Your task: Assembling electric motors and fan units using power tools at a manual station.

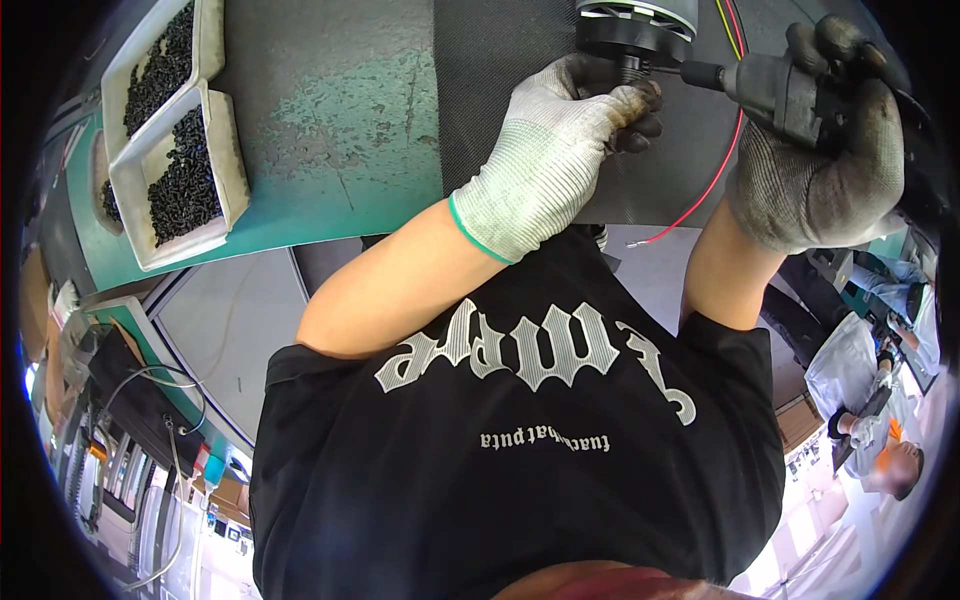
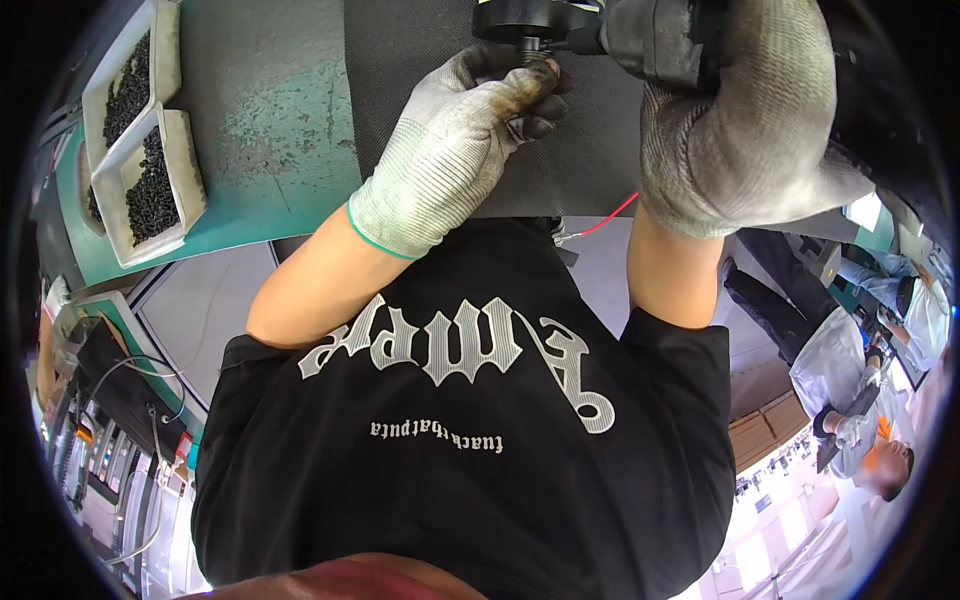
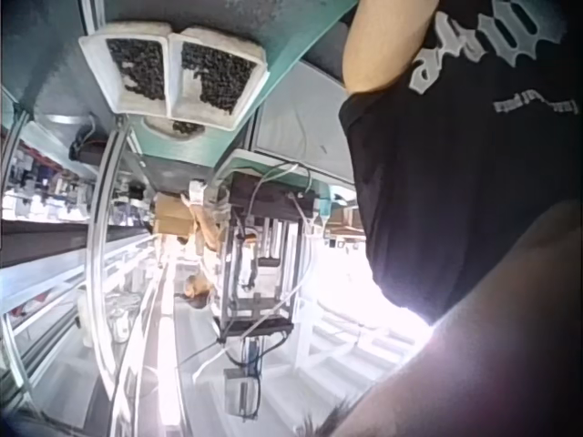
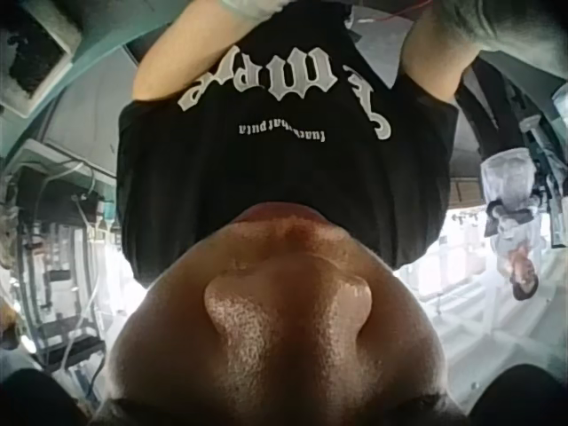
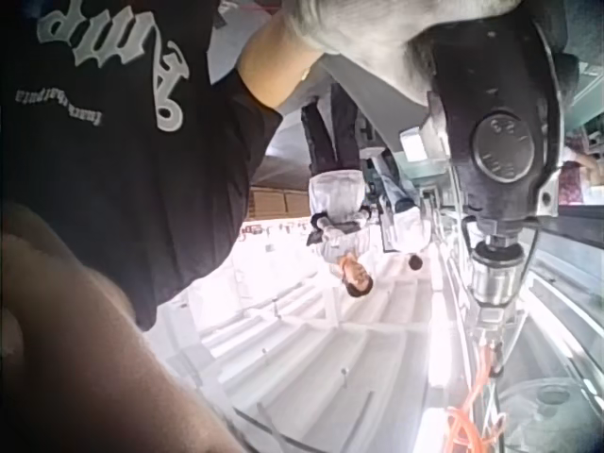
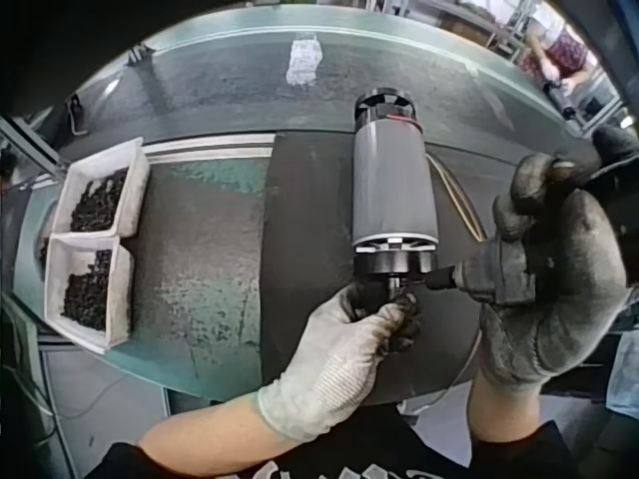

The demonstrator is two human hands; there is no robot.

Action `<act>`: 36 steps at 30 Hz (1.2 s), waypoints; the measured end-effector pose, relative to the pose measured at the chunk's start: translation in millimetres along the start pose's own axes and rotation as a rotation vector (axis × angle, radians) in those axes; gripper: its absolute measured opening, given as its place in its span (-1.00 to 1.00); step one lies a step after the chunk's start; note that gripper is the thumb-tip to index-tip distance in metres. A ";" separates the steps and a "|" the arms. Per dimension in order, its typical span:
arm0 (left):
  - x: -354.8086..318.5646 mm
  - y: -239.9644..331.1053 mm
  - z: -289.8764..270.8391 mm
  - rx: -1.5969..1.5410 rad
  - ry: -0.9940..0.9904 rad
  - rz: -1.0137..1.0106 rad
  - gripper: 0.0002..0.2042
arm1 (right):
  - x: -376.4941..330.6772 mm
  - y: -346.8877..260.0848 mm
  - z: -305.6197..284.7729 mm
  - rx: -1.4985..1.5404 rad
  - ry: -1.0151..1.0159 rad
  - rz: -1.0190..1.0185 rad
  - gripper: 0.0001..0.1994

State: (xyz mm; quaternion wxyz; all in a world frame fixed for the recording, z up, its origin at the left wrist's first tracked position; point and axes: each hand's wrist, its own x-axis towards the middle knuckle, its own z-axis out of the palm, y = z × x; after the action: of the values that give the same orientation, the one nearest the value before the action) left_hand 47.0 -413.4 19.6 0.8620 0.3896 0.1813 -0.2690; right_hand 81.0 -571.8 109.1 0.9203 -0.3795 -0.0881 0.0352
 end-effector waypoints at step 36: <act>-116.3 159.6 -200.9 1.856 1.116 0.836 -0.78 | -29.3 -16.8 -106.7 -1.276 0.444 -0.767 -0.77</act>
State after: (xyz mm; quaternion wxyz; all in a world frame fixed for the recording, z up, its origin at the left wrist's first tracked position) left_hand 31.0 -133.3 45.3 0.0670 0.9658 0.1266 0.2163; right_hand 72.3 -661.5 42.6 0.4676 -0.7770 -0.0300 -0.4204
